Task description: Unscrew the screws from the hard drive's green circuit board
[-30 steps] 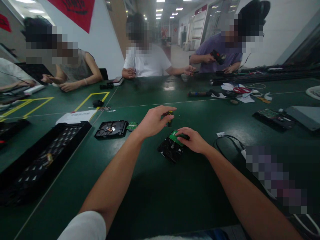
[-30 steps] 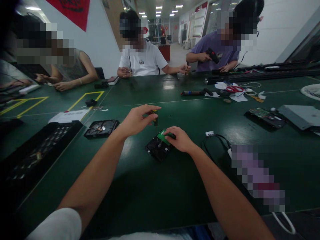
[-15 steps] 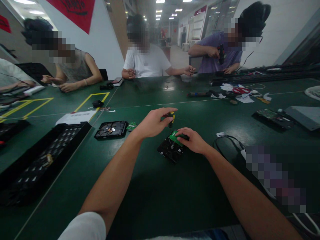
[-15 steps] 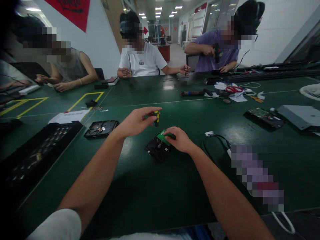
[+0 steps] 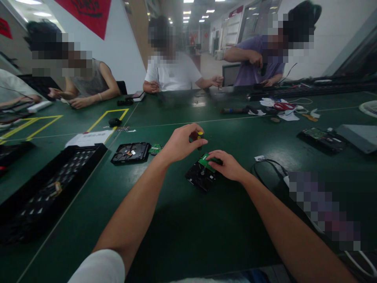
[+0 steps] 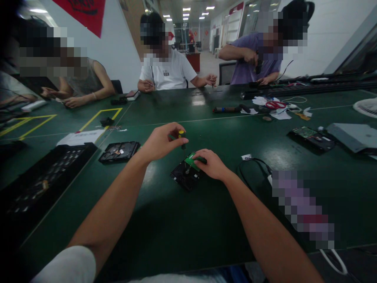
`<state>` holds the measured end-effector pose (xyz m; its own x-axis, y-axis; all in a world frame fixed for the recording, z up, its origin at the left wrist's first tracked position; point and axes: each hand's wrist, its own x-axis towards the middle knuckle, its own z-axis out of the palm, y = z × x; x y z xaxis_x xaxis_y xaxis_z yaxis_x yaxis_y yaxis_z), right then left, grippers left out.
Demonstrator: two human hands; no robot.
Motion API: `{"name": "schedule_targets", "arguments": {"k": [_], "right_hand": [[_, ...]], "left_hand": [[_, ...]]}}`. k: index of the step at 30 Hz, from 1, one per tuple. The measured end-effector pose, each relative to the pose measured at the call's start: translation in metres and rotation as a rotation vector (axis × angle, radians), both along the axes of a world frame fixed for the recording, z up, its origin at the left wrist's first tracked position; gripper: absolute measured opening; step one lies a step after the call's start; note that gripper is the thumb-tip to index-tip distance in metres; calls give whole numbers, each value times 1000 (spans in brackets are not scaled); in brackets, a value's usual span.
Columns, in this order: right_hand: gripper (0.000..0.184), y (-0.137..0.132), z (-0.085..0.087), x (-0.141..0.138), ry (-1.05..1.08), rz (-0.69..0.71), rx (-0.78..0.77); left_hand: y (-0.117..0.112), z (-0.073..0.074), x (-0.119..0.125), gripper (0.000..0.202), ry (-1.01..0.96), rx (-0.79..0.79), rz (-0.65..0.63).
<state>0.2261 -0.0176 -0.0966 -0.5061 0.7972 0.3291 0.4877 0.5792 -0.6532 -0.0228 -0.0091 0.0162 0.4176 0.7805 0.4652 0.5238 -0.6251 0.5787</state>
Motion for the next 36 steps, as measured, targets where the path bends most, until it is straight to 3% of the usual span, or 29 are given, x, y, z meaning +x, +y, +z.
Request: {"name": "schedule_targets", "arguments": {"k": [10,16,23,30,33,36], "right_hand": [[19,0,0,0,-3,-21,-14],[19,0,1,0,-1,-11,-10],[18,0,0,0,0,-4,-1],[18,-1,2,0,-6,2,1],[18,0,1,0,-8,12,5],[18,1,-1,0,6,10,6]], "left_hand": [[3,-4,-3,25,-53,-70,-4],[4,-2,-1,26,51,45,46],[0,0,-3,38,29,-28,-93],[4,-2,-1,25,111,131,34],[2,0,-1,22,87,100,-24],[0,0,-2,28,-14,-47,-150]]}}
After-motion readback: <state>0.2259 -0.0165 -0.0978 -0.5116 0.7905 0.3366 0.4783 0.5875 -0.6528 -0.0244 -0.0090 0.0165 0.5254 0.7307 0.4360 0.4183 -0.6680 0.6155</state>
